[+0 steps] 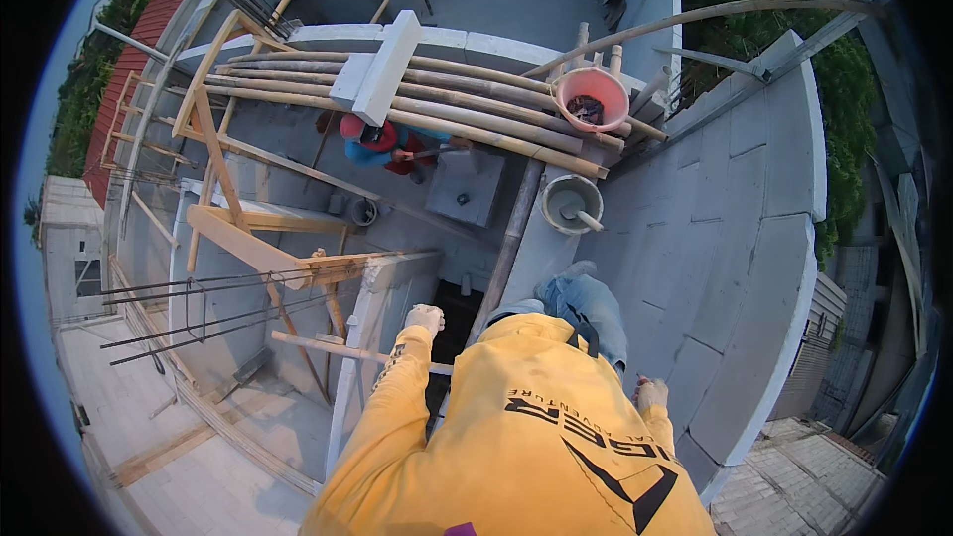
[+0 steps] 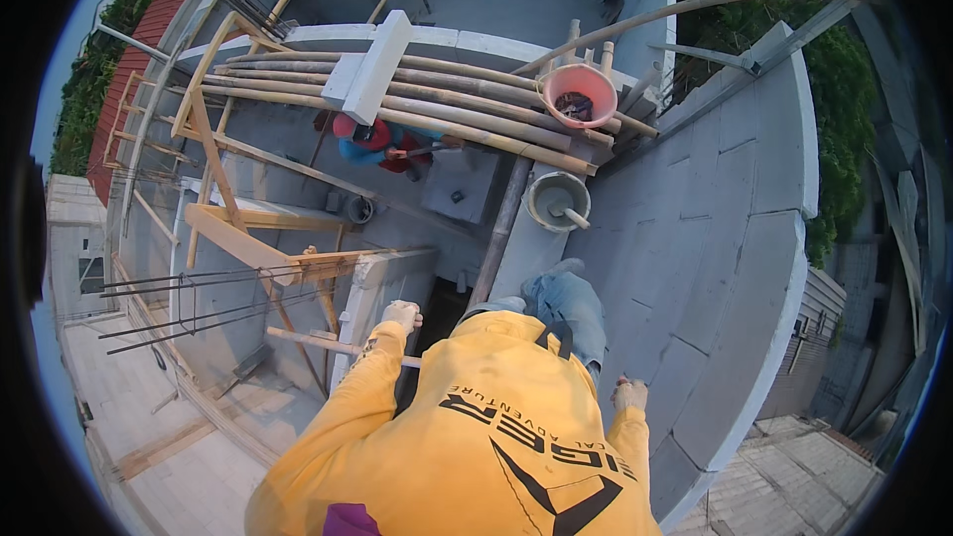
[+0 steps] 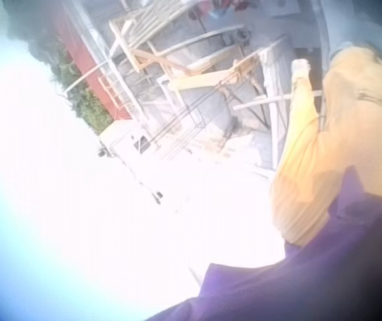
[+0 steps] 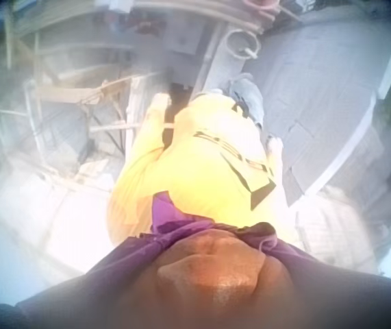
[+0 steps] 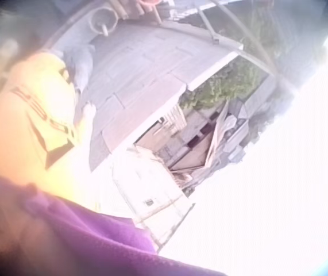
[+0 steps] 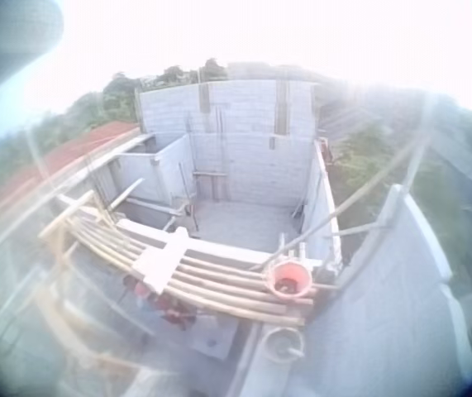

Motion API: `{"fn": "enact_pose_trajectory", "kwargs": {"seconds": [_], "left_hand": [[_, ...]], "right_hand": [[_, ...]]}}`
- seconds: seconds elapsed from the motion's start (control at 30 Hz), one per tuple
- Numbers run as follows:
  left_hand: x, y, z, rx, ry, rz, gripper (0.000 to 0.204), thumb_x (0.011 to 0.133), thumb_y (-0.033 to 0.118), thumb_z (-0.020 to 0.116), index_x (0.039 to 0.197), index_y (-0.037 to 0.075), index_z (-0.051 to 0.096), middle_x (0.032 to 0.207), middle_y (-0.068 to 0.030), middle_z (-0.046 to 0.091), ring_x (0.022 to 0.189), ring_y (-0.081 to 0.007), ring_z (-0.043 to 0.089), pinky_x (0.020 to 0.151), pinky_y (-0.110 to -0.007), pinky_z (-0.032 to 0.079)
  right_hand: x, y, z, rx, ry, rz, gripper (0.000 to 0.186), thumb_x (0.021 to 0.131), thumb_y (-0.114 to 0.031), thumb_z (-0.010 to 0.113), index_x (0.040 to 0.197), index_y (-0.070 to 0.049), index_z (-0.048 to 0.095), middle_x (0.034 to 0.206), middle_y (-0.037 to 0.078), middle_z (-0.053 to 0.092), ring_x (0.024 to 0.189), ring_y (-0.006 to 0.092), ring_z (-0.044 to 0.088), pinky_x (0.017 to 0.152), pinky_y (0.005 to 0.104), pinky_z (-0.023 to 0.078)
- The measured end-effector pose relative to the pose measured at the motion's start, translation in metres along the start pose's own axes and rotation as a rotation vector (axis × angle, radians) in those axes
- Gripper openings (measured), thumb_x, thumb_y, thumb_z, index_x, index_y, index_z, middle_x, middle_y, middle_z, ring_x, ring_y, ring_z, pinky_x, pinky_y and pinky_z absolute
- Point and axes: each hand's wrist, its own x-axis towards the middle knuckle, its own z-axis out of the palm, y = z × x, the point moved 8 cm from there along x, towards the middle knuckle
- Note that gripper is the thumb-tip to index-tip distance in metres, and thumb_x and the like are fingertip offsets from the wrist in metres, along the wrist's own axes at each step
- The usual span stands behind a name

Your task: The person constructs a wall by applying mortar to lightweight concrete blocks using a trowel and then positioning the blocks on the wall. They use a hammer to tap the blocks into place and wire to secure a vertical guide.

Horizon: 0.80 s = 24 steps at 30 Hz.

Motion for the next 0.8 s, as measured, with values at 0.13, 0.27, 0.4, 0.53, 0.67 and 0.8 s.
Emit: {"fn": "enact_pose_trajectory", "kwargs": {"seconds": [0.13, 0.27, 0.4, 0.53, 0.67, 0.8], "left_hand": [[-0.011, 0.006, -0.19, 0.1, 0.274, -0.034, 0.018, 0.093, 0.013, 0.051, 0.094, 0.003, 0.066, 0.079, -0.0114, 0.069, 0.067, -0.0178, 0.068, 0.054, -0.032, 0.053], [-0.009, 0.004, -0.181, 0.135, 0.263, -0.109, 0.019, 0.094, 0.019, 0.051, 0.098, 0.007, 0.065, 0.083, -0.0111, 0.071, 0.068, -0.02, 0.069, 0.05, -0.032, 0.049], [0.004, 0.053, -0.169, 0.424, 0.107, 0.081, 0.021, 0.094, 0.019, 0.051, 0.103, 0.005, 0.064, 0.085, -0.0131, 0.071, 0.072, -0.0229, 0.07, 0.053, -0.034, 0.05], [0.009, 0.119, -0.152, 0.216, 0.177, -0.008, 0.019, 0.092, 0.015, 0.052, 0.102, 0.004, 0.063, 0.084, -0.0129, 0.071, 0.068, -0.0228, 0.07, 0.051, -0.033, 0.05], [0.023, 0.216, -0.159, 0.208, 0.215, 0.161, 0.016, 0.092, 0.013, 0.048, 0.101, 0.01, 0.061, 0.086, -0.0121, 0.071, 0.072, -0.024, 0.071, 0.053, -0.034, 0.05], [0.028, 0.279, -0.119, 0.077, 0.19, 0.242, 0.017, 0.09, 0.004, 0.046, 0.1, 0.007, 0.06, 0.077, -0.0106, 0.066, 0.062, -0.0198, 0.065, 0.046, -0.029, 0.046]], "right_hand": [[-0.069, 0.021, 0.174, -0.097, -0.179, 0.062, 0.012, 0.09, -0.009, 0.054, 0.097, 0.0, 0.054, 0.079, 0.01, 0.063, 0.051, 0.0183, 0.056, 0.044, 0.0345, 0.045], [-0.059, 0.002, 0.174, -0.263, -0.137, 0.072, 0.013, 0.09, -0.01, 0.056, 0.094, 0.002, 0.059, 0.069, 0.01, 0.062, 0.053, 0.0219, 0.061, 0.047, 0.0347, 0.047], [-0.016, 0.02, 0.191, -0.123, -0.163, 0.203, 0.014, 0.091, -0.011, 0.048, 0.092, -0.003, 0.06, 0.065, 0.008, 0.058, 0.049, 0.0199, 0.056, 0.043, 0.0341, 0.041], [0.007, 0.003, 0.212, -0.139, -0.11, 0.234, 0.017, 0.092, -0.013, 0.045, 0.093, -0.003, 0.059, 0.061, 0.006, 0.055, 0.048, 0.0198, 0.055, 0.041, 0.0337, 0.037], [0.026, -0.034, 0.245, -0.122, -0.149, 0.142, 0.016, 0.092, -0.014, 0.048, 0.096, -0.003, 0.059, 0.066, 0.009, 0.059, 0.05, 0.0202, 0.058, 0.043, 0.0363, 0.042], [0.052, -0.093, 0.231, -0.335, -0.132, -0.001, 0.018, 0.092, -0.017, 0.056, 0.098, 0.0, 0.059, 0.068, 0.011, 0.063, 0.054, 0.0205, 0.062, 0.049, 0.0368, 0.048]]}}
